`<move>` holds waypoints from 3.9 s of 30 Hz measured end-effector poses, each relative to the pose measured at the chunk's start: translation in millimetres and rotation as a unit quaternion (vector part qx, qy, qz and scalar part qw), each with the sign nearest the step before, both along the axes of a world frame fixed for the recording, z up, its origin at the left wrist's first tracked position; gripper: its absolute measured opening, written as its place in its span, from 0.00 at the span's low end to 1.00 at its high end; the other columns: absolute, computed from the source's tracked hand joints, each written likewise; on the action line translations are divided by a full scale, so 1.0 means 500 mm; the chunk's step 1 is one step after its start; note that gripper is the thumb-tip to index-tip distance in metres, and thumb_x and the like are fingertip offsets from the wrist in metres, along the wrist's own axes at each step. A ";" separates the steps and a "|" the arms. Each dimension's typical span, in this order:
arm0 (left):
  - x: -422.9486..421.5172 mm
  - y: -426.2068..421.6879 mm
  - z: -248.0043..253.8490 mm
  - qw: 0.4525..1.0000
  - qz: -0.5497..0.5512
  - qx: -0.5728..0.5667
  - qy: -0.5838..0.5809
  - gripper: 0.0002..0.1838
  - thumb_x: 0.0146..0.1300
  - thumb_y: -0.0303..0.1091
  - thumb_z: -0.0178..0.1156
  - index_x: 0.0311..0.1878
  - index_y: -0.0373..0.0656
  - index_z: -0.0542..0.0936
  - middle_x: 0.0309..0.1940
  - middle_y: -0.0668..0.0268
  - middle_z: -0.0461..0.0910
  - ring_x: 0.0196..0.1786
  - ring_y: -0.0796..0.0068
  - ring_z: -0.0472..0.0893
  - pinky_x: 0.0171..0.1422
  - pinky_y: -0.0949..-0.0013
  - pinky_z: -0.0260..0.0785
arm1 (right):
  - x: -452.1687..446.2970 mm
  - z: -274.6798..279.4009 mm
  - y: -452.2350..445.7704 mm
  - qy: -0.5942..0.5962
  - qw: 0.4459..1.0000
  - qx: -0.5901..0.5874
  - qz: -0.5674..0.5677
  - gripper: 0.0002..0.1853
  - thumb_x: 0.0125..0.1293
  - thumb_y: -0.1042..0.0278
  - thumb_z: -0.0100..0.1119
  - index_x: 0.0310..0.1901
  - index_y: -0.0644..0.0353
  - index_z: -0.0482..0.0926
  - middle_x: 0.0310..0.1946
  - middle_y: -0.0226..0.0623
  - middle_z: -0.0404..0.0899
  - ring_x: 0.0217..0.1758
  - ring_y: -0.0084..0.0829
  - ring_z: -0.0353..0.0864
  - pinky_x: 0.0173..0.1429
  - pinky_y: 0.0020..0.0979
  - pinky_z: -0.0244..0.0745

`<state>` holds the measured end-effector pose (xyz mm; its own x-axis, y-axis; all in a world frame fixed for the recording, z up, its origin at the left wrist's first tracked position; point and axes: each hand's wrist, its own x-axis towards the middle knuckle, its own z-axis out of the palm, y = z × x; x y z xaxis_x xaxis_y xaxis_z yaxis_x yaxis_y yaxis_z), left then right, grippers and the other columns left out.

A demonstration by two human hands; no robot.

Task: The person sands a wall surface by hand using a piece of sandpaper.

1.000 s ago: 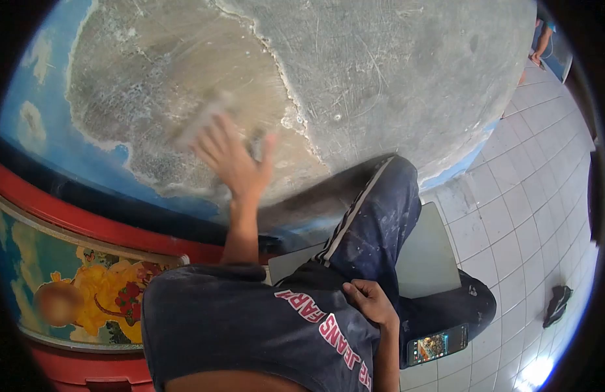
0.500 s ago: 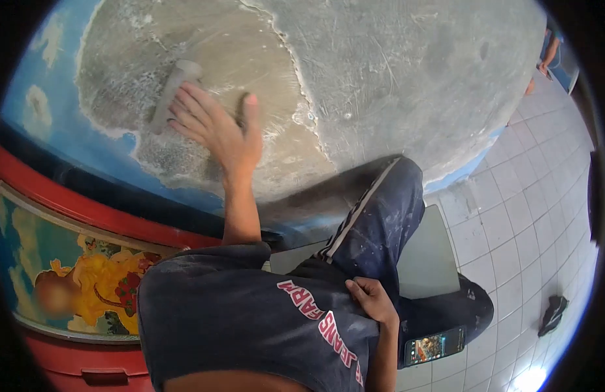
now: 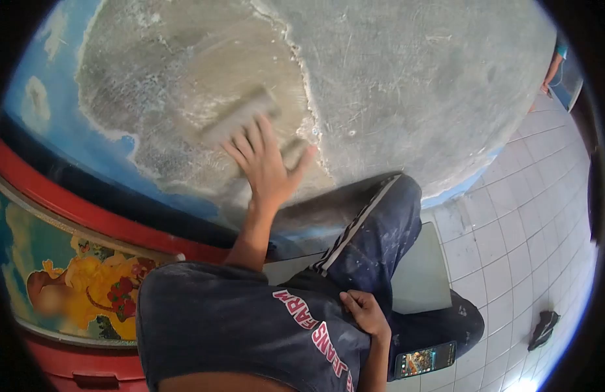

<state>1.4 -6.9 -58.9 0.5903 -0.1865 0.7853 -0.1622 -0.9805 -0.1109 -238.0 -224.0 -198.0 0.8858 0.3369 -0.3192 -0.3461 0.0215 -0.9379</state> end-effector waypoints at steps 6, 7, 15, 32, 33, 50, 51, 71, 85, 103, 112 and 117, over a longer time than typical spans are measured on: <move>0.030 0.017 0.103 0.991 -0.029 -0.075 -0.111 0.55 0.62 0.72 0.53 0.76 0.31 0.57 0.72 0.37 0.58 0.75 0.30 0.49 0.75 0.28 0.26 | -0.028 0.008 0.002 0.023 1.000 0.000 -0.021 0.22 0.77 0.58 0.56 0.28 0.67 0.72 0.21 0.21 0.58 0.28 0.15 0.57 0.29 0.27 0.57; 0.039 0.024 0.128 0.964 -0.073 -0.102 -0.233 0.54 0.63 0.71 0.53 0.76 0.32 0.58 0.72 0.38 0.59 0.76 0.31 0.48 0.76 0.28 0.26 | -0.022 0.004 0.003 0.021 1.000 0.007 -0.015 0.22 0.77 0.58 0.55 0.27 0.67 0.72 0.21 0.21 0.57 0.27 0.15 0.56 0.29 0.27 0.57; 0.009 0.006 -0.052 0.999 -0.043 -0.012 -0.028 0.53 0.65 0.70 0.51 0.78 0.35 0.53 0.77 0.42 0.53 0.80 0.37 0.41 0.77 0.28 0.25 | -0.015 0.008 0.004 0.054 0.998 0.005 -0.013 0.22 0.76 0.57 0.56 0.26 0.65 0.71 0.20 0.21 0.58 0.27 0.15 0.56 0.29 0.28 0.56; -0.002 0.049 0.106 0.993 -0.010 -0.051 -0.103 0.53 0.66 0.65 0.54 0.77 0.29 0.51 0.76 0.40 0.52 0.78 0.32 0.44 0.77 0.30 0.26 | -0.029 -0.004 -0.001 0.011 1.000 0.022 0.002 0.23 0.77 0.57 0.54 0.24 0.61 0.71 0.18 0.19 0.63 0.24 0.13 0.58 0.29 0.25 0.57; 0.001 0.053 0.128 0.986 -0.032 -0.066 -0.148 0.53 0.65 0.66 0.54 0.77 0.29 0.53 0.75 0.41 0.53 0.77 0.33 0.46 0.77 0.30 0.26 | -0.026 0.003 0.000 -0.002 1.000 0.011 -0.001 0.23 0.77 0.56 0.54 0.24 0.61 0.71 0.18 0.19 0.63 0.24 0.13 0.58 0.29 0.25 0.57; 0.018 0.029 0.033 0.992 -0.020 0.004 -0.123 0.53 0.65 0.68 0.52 0.75 0.27 0.55 0.73 0.36 0.57 0.75 0.33 0.53 0.77 0.30 0.29 | -0.024 -0.008 0.000 -0.025 1.000 0.000 -0.009 0.22 0.76 0.58 0.56 0.26 0.66 0.73 0.18 0.23 0.62 0.25 0.16 0.59 0.29 0.28 0.58; 0.003 0.026 -0.005 0.999 0.008 0.030 -0.037 0.54 0.65 0.69 0.52 0.76 0.27 0.53 0.75 0.36 0.54 0.76 0.32 0.51 0.78 0.31 0.28 | -0.028 -0.006 -0.001 -0.024 1.000 0.002 -0.013 0.22 0.76 0.58 0.56 0.26 0.66 0.73 0.18 0.23 0.62 0.26 0.17 0.58 0.29 0.28 0.58; -0.008 0.065 0.115 0.997 0.021 -0.016 -0.072 0.55 0.66 0.66 0.53 0.77 0.28 0.49 0.77 0.37 0.49 0.78 0.32 0.44 0.78 0.31 0.28 | -0.041 0.011 -0.001 0.010 1.000 0.014 -0.015 0.24 0.77 0.56 0.53 0.23 0.61 0.71 0.18 0.21 0.63 0.25 0.14 0.59 0.29 0.26 0.57; 0.002 0.058 0.108 0.991 -0.008 -0.055 -0.125 0.55 0.67 0.68 0.50 0.76 0.24 0.49 0.76 0.33 0.47 0.77 0.26 0.40 0.76 0.29 0.24 | -0.027 0.006 -0.003 0.000 1.000 0.012 -0.007 0.22 0.75 0.58 0.56 0.24 0.63 0.73 0.18 0.22 0.65 0.24 0.15 0.61 0.29 0.26 0.59; -0.003 0.073 -0.024 0.997 0.003 0.074 -0.014 0.54 0.68 0.67 0.49 0.78 0.28 0.45 0.77 0.35 0.44 0.79 0.30 0.42 0.76 0.28 0.20 | -0.016 0.009 -0.002 0.015 0.999 -0.001 -0.039 0.22 0.76 0.59 0.56 0.24 0.64 0.73 0.17 0.23 0.65 0.23 0.15 0.60 0.28 0.27 0.59; 0.015 0.058 0.075 0.993 0.022 -0.025 -0.116 0.56 0.66 0.69 0.50 0.77 0.26 0.48 0.76 0.35 0.49 0.77 0.30 0.45 0.76 0.28 0.26 | -0.016 -0.009 -0.003 0.000 1.000 0.024 -0.012 0.22 0.76 0.59 0.56 0.25 0.65 0.73 0.17 0.24 0.66 0.24 0.17 0.61 0.29 0.27 0.60; -0.013 0.056 -0.013 0.998 0.037 0.042 0.010 0.56 0.66 0.68 0.51 0.77 0.25 0.48 0.76 0.35 0.47 0.78 0.30 0.44 0.78 0.31 0.26 | -0.027 0.007 -0.004 0.011 1.000 0.010 -0.024 0.22 0.76 0.59 0.56 0.24 0.65 0.73 0.18 0.24 0.64 0.24 0.17 0.60 0.29 0.28 0.59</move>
